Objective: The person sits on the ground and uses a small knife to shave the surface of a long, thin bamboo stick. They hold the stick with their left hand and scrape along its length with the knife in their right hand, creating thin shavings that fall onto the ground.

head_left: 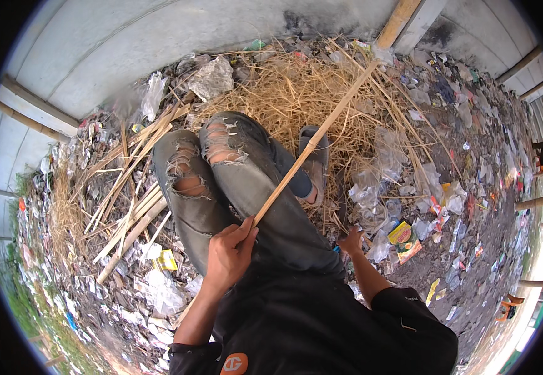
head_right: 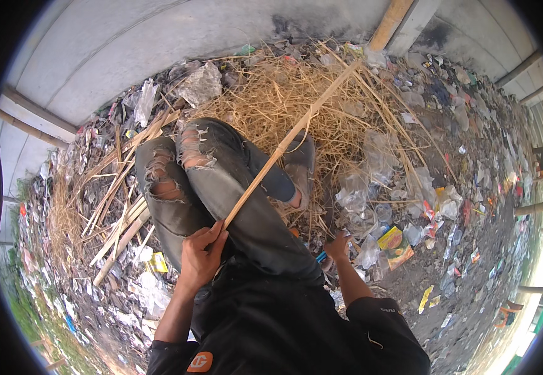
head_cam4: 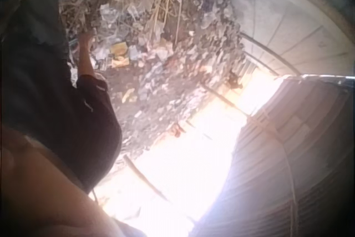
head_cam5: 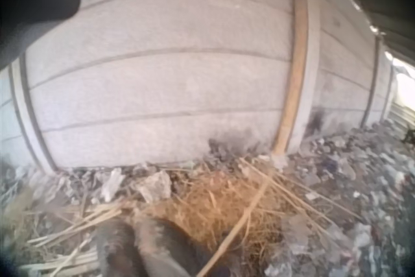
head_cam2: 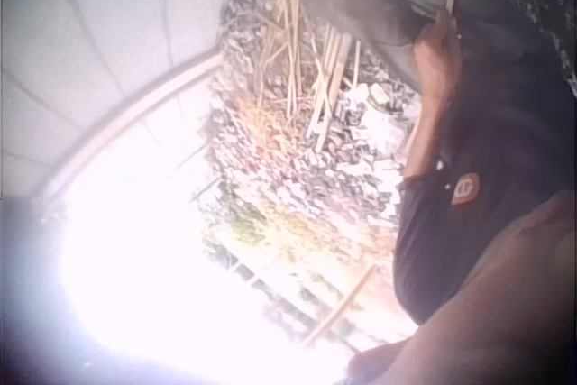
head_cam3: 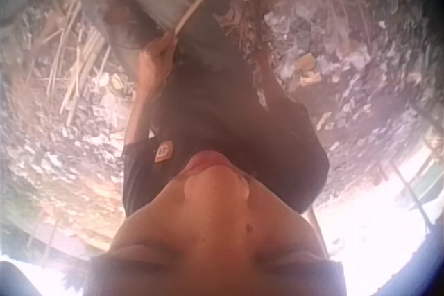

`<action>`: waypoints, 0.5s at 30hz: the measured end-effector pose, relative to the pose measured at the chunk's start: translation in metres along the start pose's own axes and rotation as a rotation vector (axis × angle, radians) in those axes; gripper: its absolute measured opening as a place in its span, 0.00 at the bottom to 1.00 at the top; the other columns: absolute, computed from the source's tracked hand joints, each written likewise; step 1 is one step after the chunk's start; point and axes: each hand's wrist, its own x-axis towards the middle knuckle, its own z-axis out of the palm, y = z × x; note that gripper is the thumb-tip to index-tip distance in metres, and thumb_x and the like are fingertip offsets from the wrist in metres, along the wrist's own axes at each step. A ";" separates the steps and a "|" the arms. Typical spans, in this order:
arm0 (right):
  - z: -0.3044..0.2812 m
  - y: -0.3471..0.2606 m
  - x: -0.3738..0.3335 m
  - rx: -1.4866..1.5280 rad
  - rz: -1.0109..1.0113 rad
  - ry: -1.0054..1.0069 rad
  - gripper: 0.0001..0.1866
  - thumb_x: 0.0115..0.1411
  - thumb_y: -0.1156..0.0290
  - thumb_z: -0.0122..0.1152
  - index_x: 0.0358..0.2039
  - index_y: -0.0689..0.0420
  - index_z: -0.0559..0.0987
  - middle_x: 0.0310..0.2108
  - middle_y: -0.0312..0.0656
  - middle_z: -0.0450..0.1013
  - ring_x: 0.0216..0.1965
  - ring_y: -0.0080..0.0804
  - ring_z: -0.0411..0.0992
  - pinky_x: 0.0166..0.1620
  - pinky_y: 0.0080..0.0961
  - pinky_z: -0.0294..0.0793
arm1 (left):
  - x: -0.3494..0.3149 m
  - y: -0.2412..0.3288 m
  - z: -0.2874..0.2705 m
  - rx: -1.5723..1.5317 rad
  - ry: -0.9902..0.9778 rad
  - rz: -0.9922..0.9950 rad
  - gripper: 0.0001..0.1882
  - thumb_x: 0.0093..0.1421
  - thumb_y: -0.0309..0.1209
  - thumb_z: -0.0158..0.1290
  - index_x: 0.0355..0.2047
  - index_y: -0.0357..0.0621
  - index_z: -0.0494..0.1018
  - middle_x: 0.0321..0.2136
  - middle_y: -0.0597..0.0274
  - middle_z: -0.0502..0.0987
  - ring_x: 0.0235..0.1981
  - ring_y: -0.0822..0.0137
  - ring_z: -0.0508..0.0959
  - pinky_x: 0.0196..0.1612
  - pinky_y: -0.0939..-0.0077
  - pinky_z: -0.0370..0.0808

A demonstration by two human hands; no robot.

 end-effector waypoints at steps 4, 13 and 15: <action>0.000 0.008 -0.023 0.160 -0.025 -0.028 0.41 0.55 0.71 0.75 0.65 0.59 0.63 0.63 0.70 0.59 0.60 0.75 0.70 0.60 0.59 0.74 | 0.002 -0.005 0.004 -0.094 0.045 -0.003 0.14 0.67 0.26 0.63 0.51 0.34 0.83 0.24 0.49 0.77 0.24 0.54 0.80 0.31 0.62 0.74; -0.057 0.014 -0.036 0.287 -0.008 0.480 0.42 0.49 0.78 0.66 0.66 0.63 0.63 0.52 0.63 0.59 0.55 0.69 0.64 0.58 0.55 0.69 | 0.001 -0.007 0.005 -0.037 0.065 0.008 0.12 0.67 0.28 0.64 0.48 0.34 0.84 0.28 0.46 0.81 0.26 0.50 0.83 0.32 0.61 0.77; -0.094 0.048 -0.013 0.151 0.054 0.119 0.26 0.51 0.75 0.68 0.51 0.68 0.76 0.42 0.58 0.74 0.42 0.64 0.76 0.45 0.52 0.77 | 0.005 -0.007 0.007 -0.076 0.102 0.031 0.11 0.67 0.29 0.64 0.45 0.33 0.84 0.28 0.44 0.82 0.27 0.48 0.84 0.32 0.60 0.77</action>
